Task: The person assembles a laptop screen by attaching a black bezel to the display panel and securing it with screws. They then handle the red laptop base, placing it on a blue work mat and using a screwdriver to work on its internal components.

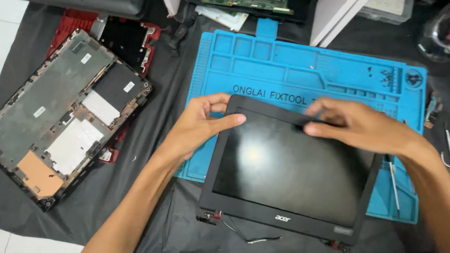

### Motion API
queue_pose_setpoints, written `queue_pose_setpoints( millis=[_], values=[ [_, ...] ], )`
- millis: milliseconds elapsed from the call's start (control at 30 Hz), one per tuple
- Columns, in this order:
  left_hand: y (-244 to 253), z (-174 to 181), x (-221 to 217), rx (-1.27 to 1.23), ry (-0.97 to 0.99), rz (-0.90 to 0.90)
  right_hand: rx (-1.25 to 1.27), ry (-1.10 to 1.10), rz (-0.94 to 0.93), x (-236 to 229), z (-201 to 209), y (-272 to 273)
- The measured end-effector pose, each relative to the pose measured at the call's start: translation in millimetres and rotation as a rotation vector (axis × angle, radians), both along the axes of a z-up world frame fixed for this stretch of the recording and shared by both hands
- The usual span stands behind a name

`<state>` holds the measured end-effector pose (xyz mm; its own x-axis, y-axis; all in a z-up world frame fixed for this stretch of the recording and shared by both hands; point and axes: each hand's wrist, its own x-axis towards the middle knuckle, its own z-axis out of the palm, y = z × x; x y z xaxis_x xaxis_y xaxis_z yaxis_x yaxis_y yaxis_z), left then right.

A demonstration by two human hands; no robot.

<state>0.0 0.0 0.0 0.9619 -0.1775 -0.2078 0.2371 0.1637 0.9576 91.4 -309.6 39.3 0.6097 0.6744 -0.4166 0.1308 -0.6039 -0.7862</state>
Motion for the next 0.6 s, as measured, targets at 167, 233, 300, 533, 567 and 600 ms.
queue_pose_setpoints(
  millis=[167,233,300,533,567,600],
  values=[
    [-7.4,12.1,2.5,-0.023,-0.004,-0.027,-0.027,0.002,-0.148,-22.2,-6.2,-71.8],
    [-12.7,24.1,4.6,-0.035,-0.047,-0.011,0.007,-0.221,-0.180,-35.8,22.2,-80.3],
    [-18.7,62.1,2.0,-0.016,-0.134,-0.026,-0.088,-0.402,-0.226,-56.5,76.4,-75.2],
    [-21.0,132.4,-19.3,0.445,-0.447,0.126,-0.119,-1.137,-0.298,-92.2,136.3,-49.1],
    [-19.8,130.2,-24.5,0.447,-0.449,0.125,-0.117,-1.138,-0.299,-95.1,129.3,-45.2],
    [-18.3,127.6,-29.2,0.461,-0.514,0.140,-0.114,-1.190,-0.292,-97.5,121.9,-41.1]
  ],
)
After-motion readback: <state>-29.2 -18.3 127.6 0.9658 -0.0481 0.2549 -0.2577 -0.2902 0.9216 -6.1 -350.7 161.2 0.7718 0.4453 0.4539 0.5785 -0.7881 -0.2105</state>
